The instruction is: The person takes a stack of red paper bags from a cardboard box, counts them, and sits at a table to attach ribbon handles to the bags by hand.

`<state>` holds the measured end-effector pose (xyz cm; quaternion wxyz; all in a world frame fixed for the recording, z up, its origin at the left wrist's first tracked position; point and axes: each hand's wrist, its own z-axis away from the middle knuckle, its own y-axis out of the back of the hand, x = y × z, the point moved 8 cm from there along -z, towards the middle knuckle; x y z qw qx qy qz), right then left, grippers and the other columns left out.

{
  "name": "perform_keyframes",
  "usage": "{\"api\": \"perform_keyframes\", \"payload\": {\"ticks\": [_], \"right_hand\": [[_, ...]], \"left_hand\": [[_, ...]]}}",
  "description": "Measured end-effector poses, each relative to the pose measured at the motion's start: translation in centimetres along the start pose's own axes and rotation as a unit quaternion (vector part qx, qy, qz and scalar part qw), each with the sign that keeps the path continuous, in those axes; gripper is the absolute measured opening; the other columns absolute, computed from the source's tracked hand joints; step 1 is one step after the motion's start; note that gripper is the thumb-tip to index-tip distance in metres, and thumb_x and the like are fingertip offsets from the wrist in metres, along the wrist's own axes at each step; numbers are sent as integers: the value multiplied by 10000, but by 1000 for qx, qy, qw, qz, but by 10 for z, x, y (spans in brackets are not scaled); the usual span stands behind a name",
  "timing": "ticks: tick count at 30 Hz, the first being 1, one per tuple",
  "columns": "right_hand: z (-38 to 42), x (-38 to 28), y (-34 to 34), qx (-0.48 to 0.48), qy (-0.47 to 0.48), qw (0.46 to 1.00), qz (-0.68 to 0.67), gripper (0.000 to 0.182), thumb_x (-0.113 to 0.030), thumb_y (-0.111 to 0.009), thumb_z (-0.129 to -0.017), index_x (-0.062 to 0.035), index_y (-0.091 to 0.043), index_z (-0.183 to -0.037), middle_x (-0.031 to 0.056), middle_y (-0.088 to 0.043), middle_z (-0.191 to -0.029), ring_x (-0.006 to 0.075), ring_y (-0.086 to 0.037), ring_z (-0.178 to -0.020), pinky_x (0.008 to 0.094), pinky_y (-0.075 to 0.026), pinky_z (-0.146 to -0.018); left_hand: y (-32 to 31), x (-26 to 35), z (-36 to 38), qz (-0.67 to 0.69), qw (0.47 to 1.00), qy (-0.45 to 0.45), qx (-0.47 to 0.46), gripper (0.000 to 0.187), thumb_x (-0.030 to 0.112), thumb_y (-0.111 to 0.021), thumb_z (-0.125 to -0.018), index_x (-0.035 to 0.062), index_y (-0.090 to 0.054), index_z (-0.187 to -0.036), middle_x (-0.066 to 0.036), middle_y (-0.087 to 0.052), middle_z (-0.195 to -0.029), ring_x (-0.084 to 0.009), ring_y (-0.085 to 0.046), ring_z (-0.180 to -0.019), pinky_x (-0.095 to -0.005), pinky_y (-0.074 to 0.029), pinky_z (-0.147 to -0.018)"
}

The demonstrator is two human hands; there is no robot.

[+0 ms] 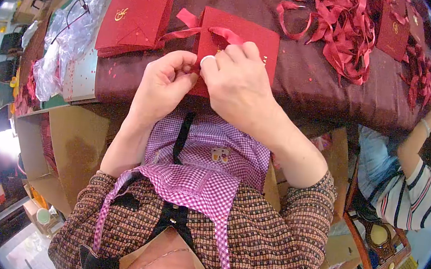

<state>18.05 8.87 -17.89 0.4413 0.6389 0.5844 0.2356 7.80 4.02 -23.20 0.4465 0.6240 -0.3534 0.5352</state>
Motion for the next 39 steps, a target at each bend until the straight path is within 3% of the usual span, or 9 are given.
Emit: {"api": "perform_keyframes", "payload": {"ticks": [5,8,9,12,15,21,28,39], "right_hand": [[0,0,-6,-19,17,999,43,129,-146,-641,-778,-57,-550,-757,85,-596,-708,258,-568,-738,377,-395,-743],[5,29,-10,-49,-106,975,-188,135,-152,-622,-832,-43,-559,-783,98,-600,-765,286,-573,-815,386,-396,-764],[6,30,-8,-50,-106,975,-188,135,-152,-622,-832,-43,-559,-783,98,-600,-765,286,-573,-815,386,-396,-764],[9,29,4,-9,-86,979,-186,69,-83,-621,-835,-40,-608,-887,70,-597,-778,253,-561,-768,365,-407,-738],[16,35,9,-5,-109,977,-182,152,-102,-611,-850,-45,-609,-991,106,-625,-863,285,-581,-857,378,-408,-809],[32,53,6,27,-201,944,-259,162,-83,-664,-808,-57,-633,-964,90,-650,-850,266,-596,-826,357,-443,-773],[38,54,3,50,-188,944,-267,144,-89,-683,-789,-52,-640,-921,71,-647,-835,261,-591,-808,351,-439,-757],[30,31,3,51,-94,978,-179,86,-78,-659,-794,-37,-605,-847,71,-606,-803,255,-549,-785,348,-392,-752]], "left_hand": [[0,3,1,-31,999,-7,6,202,-34,-581,-800,-57,-597,-1000,-21,-597,-792,-65,-528,-721,-222,-460,-627],[2,7,2,35,999,27,8,193,-28,-590,-810,-53,-607,-1000,-6,-603,-801,-47,-521,-716,-210,-450,-627],[1,5,3,91,994,62,6,189,-24,-595,-815,-49,-614,-1001,3,-605,-805,-37,-515,-711,-203,-444,-626],[6,-17,-1,62,995,82,-2,192,-10,-599,-830,-46,-620,-1017,16,-606,-817,-23,-509,-712,-190,-432,-622],[3,-17,-2,112,986,121,-27,190,-2,-593,-840,-50,-617,-1023,14,-606,-818,-24,-513,-717,-185,-430,-631],[-1,-24,-3,195,967,158,-50,168,2,-602,-835,-43,-617,-997,-3,-633,-847,-40,-550,-748,-194,-447,-671],[1,-25,-3,194,964,176,-48,172,2,-619,-820,-38,-618,-987,-14,-638,-844,-50,-563,-742,-194,-452,-660],[0,-20,-4,193,962,182,-64,151,13,-632,-816,-27,-621,-962,-18,-632,-814,-44,-550,-692,-181,-439,-608]]}}
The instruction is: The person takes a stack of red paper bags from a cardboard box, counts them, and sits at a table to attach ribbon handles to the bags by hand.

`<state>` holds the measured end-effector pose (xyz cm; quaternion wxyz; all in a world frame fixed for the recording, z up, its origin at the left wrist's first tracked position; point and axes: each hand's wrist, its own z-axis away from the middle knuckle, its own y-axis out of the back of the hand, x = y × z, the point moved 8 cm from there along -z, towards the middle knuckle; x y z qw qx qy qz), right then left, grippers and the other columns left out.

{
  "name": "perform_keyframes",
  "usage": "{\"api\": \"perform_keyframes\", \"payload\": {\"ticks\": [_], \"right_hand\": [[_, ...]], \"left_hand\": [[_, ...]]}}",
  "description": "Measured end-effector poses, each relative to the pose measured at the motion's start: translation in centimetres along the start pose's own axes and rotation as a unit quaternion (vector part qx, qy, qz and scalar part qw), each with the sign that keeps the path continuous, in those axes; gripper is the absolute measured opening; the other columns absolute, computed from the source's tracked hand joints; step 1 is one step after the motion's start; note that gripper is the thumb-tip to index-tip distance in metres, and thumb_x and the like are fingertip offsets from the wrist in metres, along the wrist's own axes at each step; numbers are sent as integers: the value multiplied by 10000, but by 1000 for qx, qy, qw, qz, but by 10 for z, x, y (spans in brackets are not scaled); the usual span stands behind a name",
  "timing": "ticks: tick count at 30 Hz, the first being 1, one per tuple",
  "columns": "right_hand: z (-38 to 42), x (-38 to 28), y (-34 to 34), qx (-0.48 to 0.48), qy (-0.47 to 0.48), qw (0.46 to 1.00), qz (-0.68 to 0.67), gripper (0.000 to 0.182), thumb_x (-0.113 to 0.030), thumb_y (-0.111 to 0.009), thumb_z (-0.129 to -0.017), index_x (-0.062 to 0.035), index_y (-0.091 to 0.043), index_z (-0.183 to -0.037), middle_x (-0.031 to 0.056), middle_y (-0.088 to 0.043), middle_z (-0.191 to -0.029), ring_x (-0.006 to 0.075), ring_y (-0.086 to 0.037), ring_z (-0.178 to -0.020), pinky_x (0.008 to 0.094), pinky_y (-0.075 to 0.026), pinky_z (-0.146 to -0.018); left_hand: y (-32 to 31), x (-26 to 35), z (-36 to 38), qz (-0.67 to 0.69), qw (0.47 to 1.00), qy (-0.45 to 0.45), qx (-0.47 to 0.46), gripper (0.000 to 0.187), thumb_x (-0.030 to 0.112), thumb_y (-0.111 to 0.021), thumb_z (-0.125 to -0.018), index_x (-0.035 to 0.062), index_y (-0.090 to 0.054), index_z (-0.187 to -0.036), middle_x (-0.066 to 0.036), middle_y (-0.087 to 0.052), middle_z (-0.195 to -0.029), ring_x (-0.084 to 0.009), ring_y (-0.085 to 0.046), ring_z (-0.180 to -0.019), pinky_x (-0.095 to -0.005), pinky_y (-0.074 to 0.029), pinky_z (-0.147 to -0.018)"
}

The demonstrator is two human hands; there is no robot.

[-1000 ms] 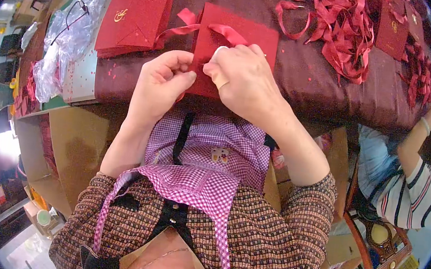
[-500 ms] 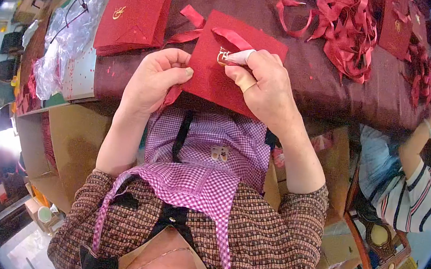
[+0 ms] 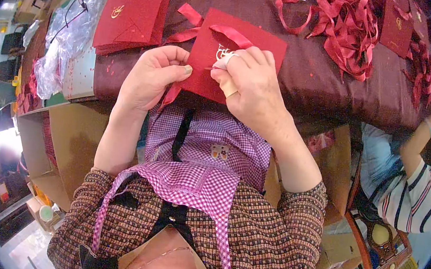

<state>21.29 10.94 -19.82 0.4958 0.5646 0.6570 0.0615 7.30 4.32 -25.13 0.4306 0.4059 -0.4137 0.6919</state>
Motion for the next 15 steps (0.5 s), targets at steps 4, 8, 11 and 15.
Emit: {"api": "perform_keyframes", "payload": {"ticks": [4,8,11,15], "right_hand": [[-3,-7,-4,0,14,1000,17,114,-120,-674,-786,-52,-583,-802,81,-593,-784,274,-553,-795,376,-400,-739],[-5,-5,-6,9,10,1000,17,125,-130,-672,-788,-56,-572,-785,82,-590,-769,275,-553,-790,381,-398,-737],[-6,-4,-10,13,9,1000,24,124,-129,-663,-790,-54,-566,-774,85,-590,-761,279,-554,-783,385,-397,-738],[-7,-5,-13,27,20,999,35,121,-121,-651,-780,-45,-559,-761,89,-594,-760,288,-557,-773,391,-397,-741]], "left_hand": [[0,0,-1,-4,1000,-6,-3,157,8,-632,-814,-32,-619,-965,-19,-632,-821,-47,-552,-698,-186,-445,-615],[1,1,-1,-32,999,-10,7,170,-8,-625,-811,-37,-613,-978,-18,-627,-823,-50,-552,-711,-188,-449,-623],[-3,3,-1,-29,999,-23,5,180,-15,-623,-809,-41,-608,-987,-15,-621,-818,-49,-548,-716,-188,-446,-624],[-5,4,0,-55,997,-45,7,178,-17,-617,-810,-48,-605,-984,-3,-604,-799,-42,-530,-709,-191,-437,-624]]}}
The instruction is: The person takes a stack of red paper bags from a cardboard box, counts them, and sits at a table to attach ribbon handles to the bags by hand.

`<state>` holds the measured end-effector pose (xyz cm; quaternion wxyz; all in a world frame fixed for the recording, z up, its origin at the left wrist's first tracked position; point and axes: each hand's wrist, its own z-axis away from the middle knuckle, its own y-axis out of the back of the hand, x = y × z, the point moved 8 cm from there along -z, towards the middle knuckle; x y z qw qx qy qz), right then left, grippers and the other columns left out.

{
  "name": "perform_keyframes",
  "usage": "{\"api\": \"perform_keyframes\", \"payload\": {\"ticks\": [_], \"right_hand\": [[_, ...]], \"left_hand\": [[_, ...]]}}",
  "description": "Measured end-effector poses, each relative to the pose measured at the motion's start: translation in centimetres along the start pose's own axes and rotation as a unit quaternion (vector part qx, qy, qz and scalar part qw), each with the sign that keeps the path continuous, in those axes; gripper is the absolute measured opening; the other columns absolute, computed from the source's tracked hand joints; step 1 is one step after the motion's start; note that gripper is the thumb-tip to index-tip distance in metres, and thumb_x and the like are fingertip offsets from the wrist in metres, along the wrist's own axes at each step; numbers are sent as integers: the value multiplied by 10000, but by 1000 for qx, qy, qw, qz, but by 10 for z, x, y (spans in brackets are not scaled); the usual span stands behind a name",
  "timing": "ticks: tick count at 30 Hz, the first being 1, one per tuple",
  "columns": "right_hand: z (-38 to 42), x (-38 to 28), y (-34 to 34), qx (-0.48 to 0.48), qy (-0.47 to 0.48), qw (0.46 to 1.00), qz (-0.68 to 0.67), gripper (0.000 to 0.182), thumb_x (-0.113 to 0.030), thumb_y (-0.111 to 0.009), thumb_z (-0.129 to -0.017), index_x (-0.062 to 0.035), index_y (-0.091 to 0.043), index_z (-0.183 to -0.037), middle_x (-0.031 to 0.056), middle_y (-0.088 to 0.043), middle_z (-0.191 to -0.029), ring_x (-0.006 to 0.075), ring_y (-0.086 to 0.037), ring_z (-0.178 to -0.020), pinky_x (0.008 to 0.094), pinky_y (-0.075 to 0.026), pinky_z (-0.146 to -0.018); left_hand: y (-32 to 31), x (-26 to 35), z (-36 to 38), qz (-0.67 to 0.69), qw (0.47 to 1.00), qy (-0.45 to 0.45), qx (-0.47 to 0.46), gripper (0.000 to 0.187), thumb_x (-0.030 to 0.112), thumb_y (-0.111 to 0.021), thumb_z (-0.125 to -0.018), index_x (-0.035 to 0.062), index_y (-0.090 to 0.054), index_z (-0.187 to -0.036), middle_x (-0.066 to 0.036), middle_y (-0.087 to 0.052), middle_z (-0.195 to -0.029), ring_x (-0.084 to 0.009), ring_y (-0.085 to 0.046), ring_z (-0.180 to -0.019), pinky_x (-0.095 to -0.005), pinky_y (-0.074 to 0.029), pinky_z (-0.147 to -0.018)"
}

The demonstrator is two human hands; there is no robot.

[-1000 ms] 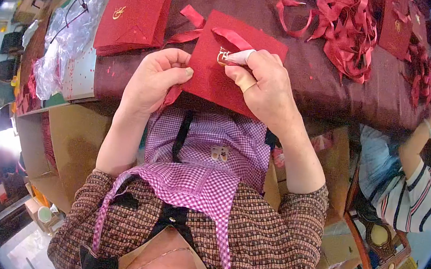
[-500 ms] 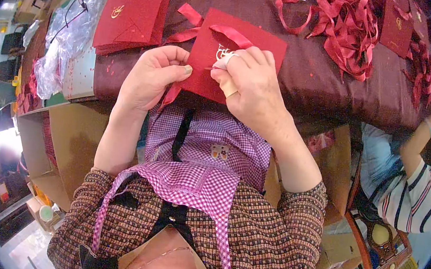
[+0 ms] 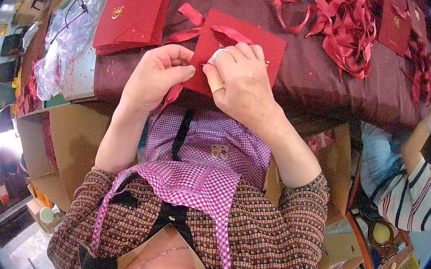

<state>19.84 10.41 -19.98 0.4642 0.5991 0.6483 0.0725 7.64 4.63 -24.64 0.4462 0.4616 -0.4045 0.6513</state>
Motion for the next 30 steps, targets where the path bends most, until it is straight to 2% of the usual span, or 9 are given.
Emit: {"api": "perform_keyframes", "payload": {"ticks": [7,10,13,16,18,21,24,28,30], "right_hand": [[-4,-13,-2,3,32,997,68,116,-101,-649,-744,-50,-546,-754,90,-582,-742,272,-553,-758,386,-394,-736],[-4,-22,-2,6,67,988,138,93,-59,-648,-746,-45,-556,-758,90,-569,-731,269,-540,-729,380,-384,-704],[-3,-16,-2,16,52,992,115,98,-58,-656,-747,-44,-562,-770,87,-576,-745,270,-547,-738,379,-385,-704],[-2,4,-3,13,-11,1000,21,104,-106,-646,-764,-55,-556,-761,93,-582,-750,278,-558,-769,385,-395,-734],[-1,6,-3,6,-15,1000,6,98,-105,-646,-781,-54,-564,-763,91,-591,-752,282,-565,-772,387,-400,-737],[-2,9,0,6,-26,999,-19,106,-103,-655,-778,-49,-566,-763,93,-599,-753,285,-573,-768,385,-407,-734],[3,15,5,-2,-48,998,-41,109,-103,-659,-784,-42,-570,-773,98,-600,-752,288,-576,-765,384,-412,-724],[9,13,10,-52,-92,990,-97,100,-98,-657,-797,-40,-577,-788,100,-598,-748,285,-577,-748,379,-407,-701],[11,11,11,-47,-87,990,-104,101,-99,-657,-800,-37,-579,-789,97,-597,-750,283,-577,-741,377,-403,-696]], "left_hand": [[0,5,2,-97,993,-44,47,149,-1,-612,-819,-72,-609,-951,-3,-604,-768,-41,-521,-703,-205,-441,-619],[0,6,3,-134,989,-39,58,154,-19,-605,-830,-32,-619,-983,8,-605,-819,-33,-534,-731,-176,-425,-636],[0,8,3,-150,985,-60,61,150,-18,-608,-831,-34,-613,-980,8,-603,-808,-30,-527,-710,-177,-421,-613],[1,12,4,-163,983,-65,54,144,-18,-612,-829,-33,-606,-972,12,-600,-803,-28,-523,-703,-177,-419,-605],[3,9,1,-179,982,-50,37,150,23,-608,-828,-68,-603,-948,-31,-619,-751,-69,-543,-705,-240,-465,-630],[9,9,-3,-234,970,-50,43,154,37,-605,-838,-67,-598,-953,-38,-623,-756,-75,-545,-705,-245,-467,-635],[13,10,-8,-181,982,-52,30,153,42,-606,-844,-64,-593,-954,-50,-640,-791,-76,-562,-724,-247,-469,-635],[18,12,-15,-58,998,-13,-4,219,21,-585,-861,-72,-607,-1058,-49,-667,-892,-77,-597,-802,-225,-484,-744],[14,21,-13,-45,999,-1,-23,251,12,-575,-866,-76,-604,-1100,-51,-663,-927,-79,-596,-827,-217,-482,-785]]}}
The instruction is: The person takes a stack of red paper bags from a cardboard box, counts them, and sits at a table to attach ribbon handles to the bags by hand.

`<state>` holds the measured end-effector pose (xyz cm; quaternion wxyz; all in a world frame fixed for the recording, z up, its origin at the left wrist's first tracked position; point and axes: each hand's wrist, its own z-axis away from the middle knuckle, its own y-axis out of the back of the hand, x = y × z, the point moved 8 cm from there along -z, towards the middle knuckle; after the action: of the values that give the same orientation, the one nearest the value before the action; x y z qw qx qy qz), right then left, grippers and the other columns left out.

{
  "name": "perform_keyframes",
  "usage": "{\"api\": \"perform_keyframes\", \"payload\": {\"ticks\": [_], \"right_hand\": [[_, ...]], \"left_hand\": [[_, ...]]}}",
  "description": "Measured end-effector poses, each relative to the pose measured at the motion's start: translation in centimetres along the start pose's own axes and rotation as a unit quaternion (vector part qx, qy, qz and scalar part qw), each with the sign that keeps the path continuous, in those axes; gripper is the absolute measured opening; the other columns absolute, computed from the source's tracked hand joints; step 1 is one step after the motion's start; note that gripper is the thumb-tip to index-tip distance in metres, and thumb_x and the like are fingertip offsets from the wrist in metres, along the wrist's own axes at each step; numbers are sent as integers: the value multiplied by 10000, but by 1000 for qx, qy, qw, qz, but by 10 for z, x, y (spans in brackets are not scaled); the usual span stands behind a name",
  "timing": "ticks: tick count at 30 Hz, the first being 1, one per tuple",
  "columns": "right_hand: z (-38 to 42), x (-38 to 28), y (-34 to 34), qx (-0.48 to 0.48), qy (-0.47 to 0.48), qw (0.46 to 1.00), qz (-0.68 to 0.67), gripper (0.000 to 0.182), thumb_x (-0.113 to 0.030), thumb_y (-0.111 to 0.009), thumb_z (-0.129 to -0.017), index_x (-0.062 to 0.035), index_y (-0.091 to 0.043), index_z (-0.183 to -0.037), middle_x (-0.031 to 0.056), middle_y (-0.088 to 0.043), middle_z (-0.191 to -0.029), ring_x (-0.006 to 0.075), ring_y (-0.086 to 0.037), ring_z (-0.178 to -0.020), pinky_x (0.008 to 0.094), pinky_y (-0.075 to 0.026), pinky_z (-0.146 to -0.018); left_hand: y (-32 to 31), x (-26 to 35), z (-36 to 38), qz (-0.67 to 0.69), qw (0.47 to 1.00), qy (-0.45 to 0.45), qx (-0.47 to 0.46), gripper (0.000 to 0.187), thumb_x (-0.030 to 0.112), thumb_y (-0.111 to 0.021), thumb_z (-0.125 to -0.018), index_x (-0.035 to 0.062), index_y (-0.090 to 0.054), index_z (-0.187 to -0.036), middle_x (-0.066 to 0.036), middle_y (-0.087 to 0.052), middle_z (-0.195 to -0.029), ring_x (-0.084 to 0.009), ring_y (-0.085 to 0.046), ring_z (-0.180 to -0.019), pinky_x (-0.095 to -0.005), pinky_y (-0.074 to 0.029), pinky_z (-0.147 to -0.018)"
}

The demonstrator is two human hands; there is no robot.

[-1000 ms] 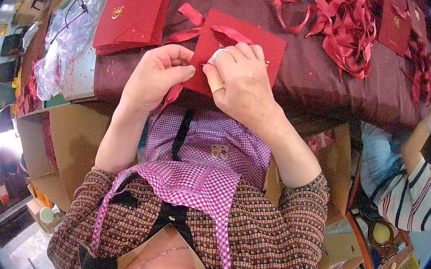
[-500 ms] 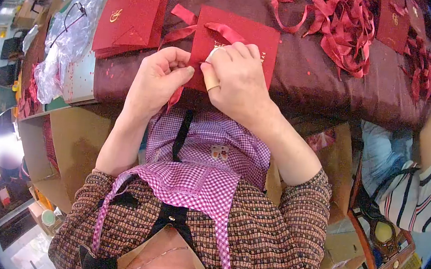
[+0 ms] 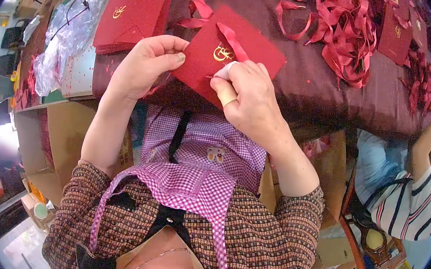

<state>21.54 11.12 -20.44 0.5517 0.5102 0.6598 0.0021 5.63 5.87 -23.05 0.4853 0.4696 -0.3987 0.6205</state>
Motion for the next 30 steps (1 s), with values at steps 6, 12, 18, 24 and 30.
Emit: {"api": "perform_keyframes", "payload": {"ticks": [6,12,18,24,30], "right_hand": [[0,1,-2,1,-15,1000,-11,98,-107,-660,-802,-35,-593,-796,99,-599,-759,286,-561,-728,375,-401,-695],[-9,-5,-7,2,-11,1000,-7,112,-116,-663,-802,-30,-593,-799,101,-599,-759,289,-560,-734,383,-402,-700],[-17,-11,-9,21,12,1000,16,116,-116,-663,-795,-33,-583,-786,108,-594,-738,288,-570,-747,389,-412,-707],[-18,-13,-10,38,31,998,30,121,-117,-666,-784,-37,-575,-774,107,-591,-718,292,-571,-721,388,-416,-707],[-18,-16,-12,58,66,994,66,144,-115,-662,-781,-39,-542,-758,111,-583,-711,294,-565,-720,392,-407,-697]], "left_hand": [[-1,-3,1,5,998,38,-44,299,5,-579,-857,-56,-590,-1149,-46,-652,-1015,-84,-598,-881,-224,-478,-818],[-1,4,5,-53,998,19,-38,322,-5,-588,-832,-48,-590,-1152,-15,-632,-967,-64,-577,-858,-206,-471,-795],[-6,11,8,-54,998,-4,-37,272,-25,-562,-826,-80,-606,-1089,-17,-625,-877,-52,-559,-790,-198,-461,-719],[-7,6,8,-67,996,23,-48,291,-5,-590,-831,-43,-600,-1120,-1,-620,-929,-47,-558,-833,-192,-465,-755],[-13,16,8,-95,994,-58,-15,229,-5,-557,-819,-79,-626,-1024,7,-599,-779,-38,-520,-708,-200,-438,-639]]}}
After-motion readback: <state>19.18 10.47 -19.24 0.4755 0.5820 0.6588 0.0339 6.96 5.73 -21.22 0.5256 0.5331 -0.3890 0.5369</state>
